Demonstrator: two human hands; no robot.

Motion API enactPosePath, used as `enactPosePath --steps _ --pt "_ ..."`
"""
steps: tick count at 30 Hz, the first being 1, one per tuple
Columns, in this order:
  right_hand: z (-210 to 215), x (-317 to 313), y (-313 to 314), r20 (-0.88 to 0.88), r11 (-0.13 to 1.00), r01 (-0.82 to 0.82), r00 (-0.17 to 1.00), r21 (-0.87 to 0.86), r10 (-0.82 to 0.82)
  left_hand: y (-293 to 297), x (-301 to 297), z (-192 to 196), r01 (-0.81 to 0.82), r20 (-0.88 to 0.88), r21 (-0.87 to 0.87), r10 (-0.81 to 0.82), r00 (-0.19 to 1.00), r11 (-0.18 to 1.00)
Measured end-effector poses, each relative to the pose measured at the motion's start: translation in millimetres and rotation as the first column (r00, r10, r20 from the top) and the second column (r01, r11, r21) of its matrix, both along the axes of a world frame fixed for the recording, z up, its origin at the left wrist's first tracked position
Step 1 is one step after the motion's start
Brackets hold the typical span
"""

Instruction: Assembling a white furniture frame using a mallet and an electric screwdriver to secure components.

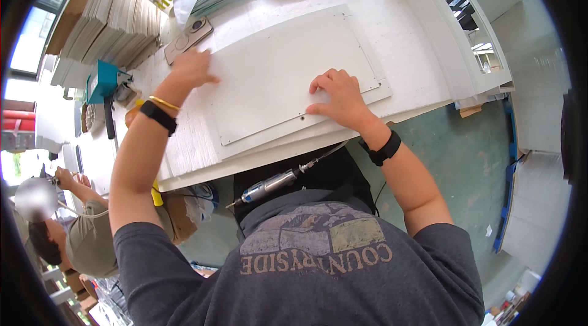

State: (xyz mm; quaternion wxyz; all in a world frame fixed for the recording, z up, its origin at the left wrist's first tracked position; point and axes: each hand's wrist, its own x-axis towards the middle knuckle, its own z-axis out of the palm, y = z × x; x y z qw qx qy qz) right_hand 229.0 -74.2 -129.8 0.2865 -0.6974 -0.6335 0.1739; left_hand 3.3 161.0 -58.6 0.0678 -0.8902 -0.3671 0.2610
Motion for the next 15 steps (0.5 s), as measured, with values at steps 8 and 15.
enactPosePath --steps 8,15 --pt "0.7 -2.6 -1.0 -0.01 0.998 0.005 1.0 0.055 -0.005 -45.9 169.2 -50.8 0.247 0.443 -0.108 -0.176 0.879 0.963" --pt "0.1 -0.5 -2.9 -0.039 0.993 0.015 0.999 0.113 -0.011 -49.9 184.0 -50.0 0.276 0.467 -0.157 -0.175 0.867 0.948"
